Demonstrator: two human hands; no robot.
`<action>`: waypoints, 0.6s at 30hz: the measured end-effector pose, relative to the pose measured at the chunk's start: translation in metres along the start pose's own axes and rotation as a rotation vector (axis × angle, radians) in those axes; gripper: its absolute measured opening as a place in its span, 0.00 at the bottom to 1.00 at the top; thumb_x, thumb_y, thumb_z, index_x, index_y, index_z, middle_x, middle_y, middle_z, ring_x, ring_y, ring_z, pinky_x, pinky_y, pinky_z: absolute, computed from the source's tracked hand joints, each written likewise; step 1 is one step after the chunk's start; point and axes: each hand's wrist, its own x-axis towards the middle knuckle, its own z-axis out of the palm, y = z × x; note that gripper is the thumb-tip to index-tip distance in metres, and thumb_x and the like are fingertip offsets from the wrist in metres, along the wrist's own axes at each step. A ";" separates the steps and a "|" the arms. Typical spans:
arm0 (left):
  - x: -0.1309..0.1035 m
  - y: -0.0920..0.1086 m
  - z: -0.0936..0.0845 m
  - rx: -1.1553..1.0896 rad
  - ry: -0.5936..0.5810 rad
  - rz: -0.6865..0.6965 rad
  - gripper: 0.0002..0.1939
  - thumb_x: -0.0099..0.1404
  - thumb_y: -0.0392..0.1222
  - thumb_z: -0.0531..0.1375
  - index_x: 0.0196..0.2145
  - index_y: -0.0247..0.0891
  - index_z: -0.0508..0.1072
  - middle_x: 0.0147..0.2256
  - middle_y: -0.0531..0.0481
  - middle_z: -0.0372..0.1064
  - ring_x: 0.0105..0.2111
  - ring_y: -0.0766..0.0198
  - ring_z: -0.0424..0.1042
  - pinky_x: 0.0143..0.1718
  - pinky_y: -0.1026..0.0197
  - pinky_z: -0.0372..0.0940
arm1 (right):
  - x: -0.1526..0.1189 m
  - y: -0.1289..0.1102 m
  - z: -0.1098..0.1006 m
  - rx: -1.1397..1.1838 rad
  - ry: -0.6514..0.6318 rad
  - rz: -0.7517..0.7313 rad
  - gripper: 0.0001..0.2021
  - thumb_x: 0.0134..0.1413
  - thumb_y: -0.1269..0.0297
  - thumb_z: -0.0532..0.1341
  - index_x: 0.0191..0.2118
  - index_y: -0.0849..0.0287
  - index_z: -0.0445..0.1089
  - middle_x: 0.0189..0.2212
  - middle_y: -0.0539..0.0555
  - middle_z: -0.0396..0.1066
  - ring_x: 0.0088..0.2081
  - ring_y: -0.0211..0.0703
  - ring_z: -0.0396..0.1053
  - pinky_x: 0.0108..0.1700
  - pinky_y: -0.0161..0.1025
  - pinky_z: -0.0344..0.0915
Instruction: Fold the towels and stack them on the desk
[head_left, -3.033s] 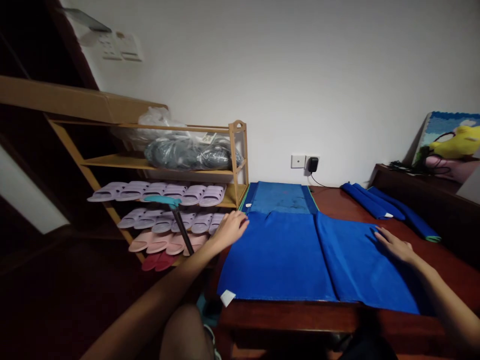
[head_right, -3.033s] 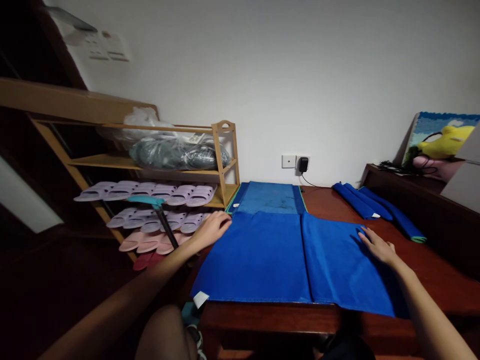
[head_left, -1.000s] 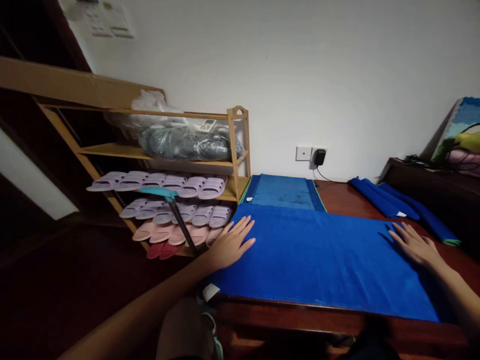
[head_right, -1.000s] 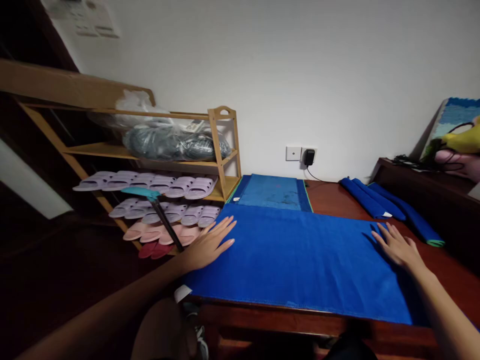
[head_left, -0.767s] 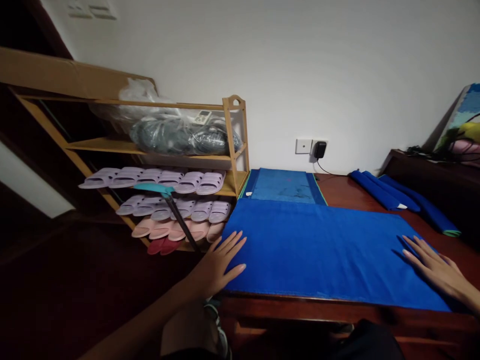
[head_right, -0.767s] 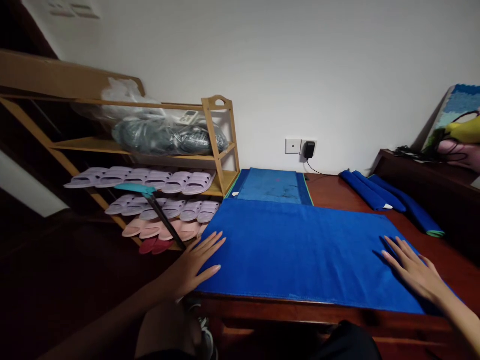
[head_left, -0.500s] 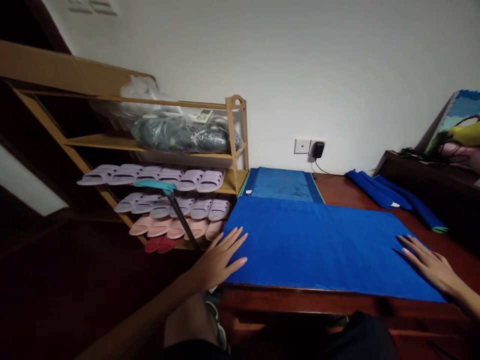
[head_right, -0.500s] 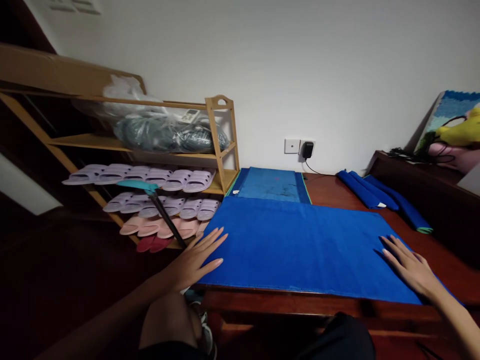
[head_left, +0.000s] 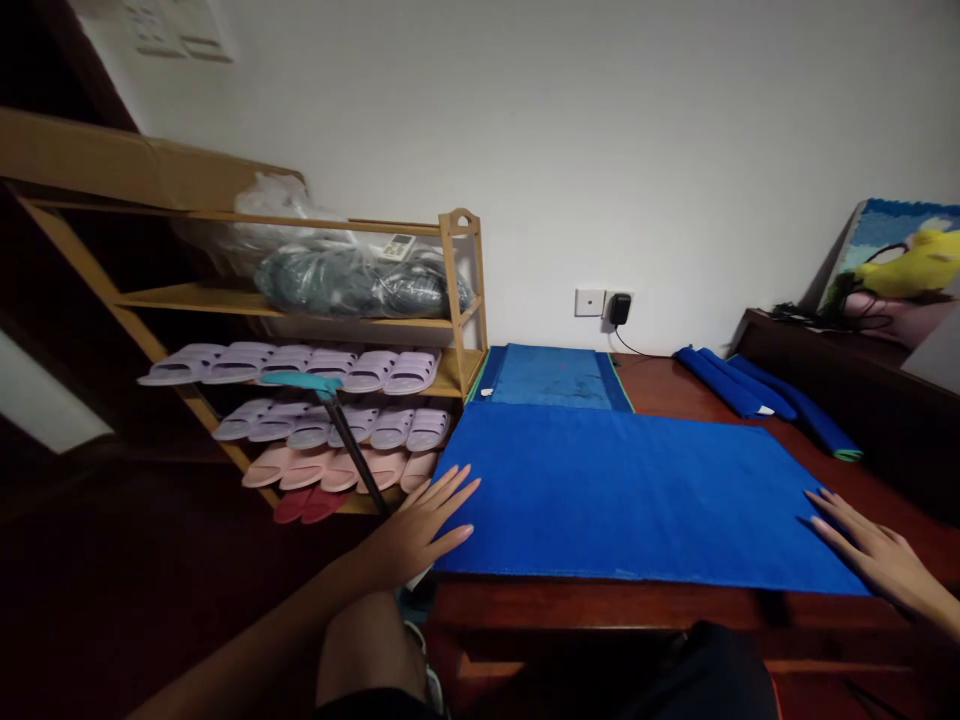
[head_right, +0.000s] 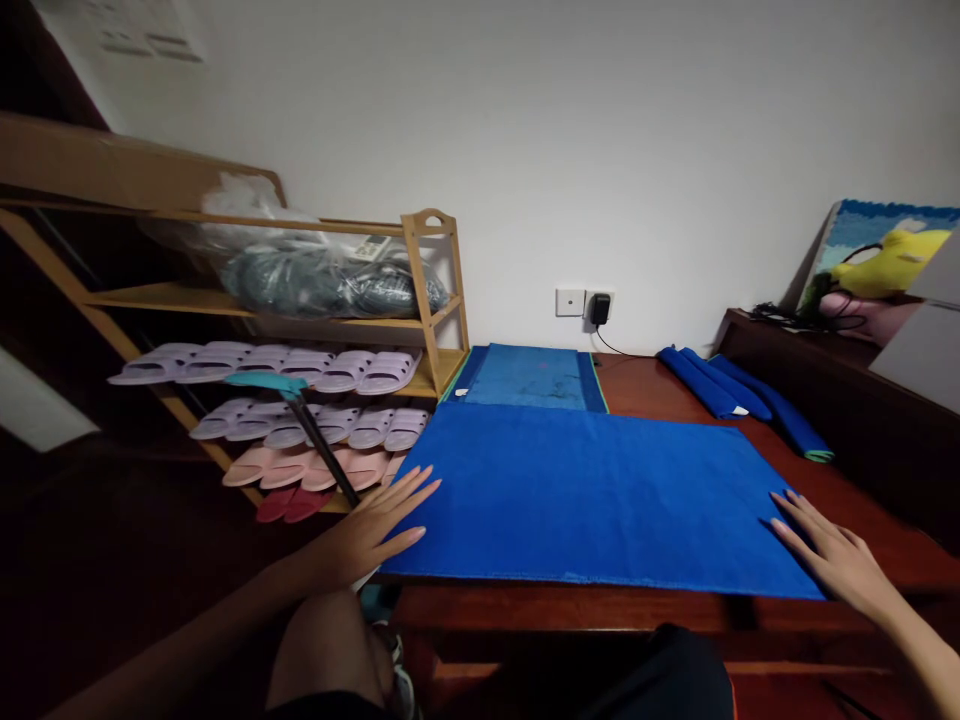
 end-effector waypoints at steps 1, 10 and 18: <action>0.000 0.000 0.000 -0.004 0.005 -0.005 0.29 0.70 0.54 0.48 0.65 0.49 0.47 0.65 0.47 0.41 0.64 0.50 0.45 0.60 0.44 0.47 | 0.006 -0.002 -0.005 0.003 0.000 0.035 0.30 0.56 0.46 0.44 0.63 0.49 0.55 0.64 0.57 0.48 0.65 0.46 0.44 0.60 0.44 0.48; 0.012 0.012 0.003 0.078 0.029 -0.020 0.29 0.70 0.56 0.46 0.65 0.50 0.46 0.66 0.47 0.41 0.64 0.51 0.45 0.61 0.43 0.43 | 0.084 -0.033 -0.003 -0.028 -0.045 0.180 0.37 0.57 0.40 0.40 0.66 0.59 0.50 0.66 0.64 0.41 0.66 0.54 0.38 0.60 0.60 0.41; 0.011 0.016 -0.005 0.035 0.005 -0.032 0.29 0.69 0.55 0.48 0.65 0.48 0.50 0.64 0.46 0.47 0.63 0.49 0.50 0.60 0.43 0.47 | 0.072 -0.061 -0.019 0.032 0.194 0.166 0.34 0.57 0.43 0.43 0.63 0.59 0.56 0.66 0.63 0.42 0.66 0.56 0.40 0.60 0.56 0.43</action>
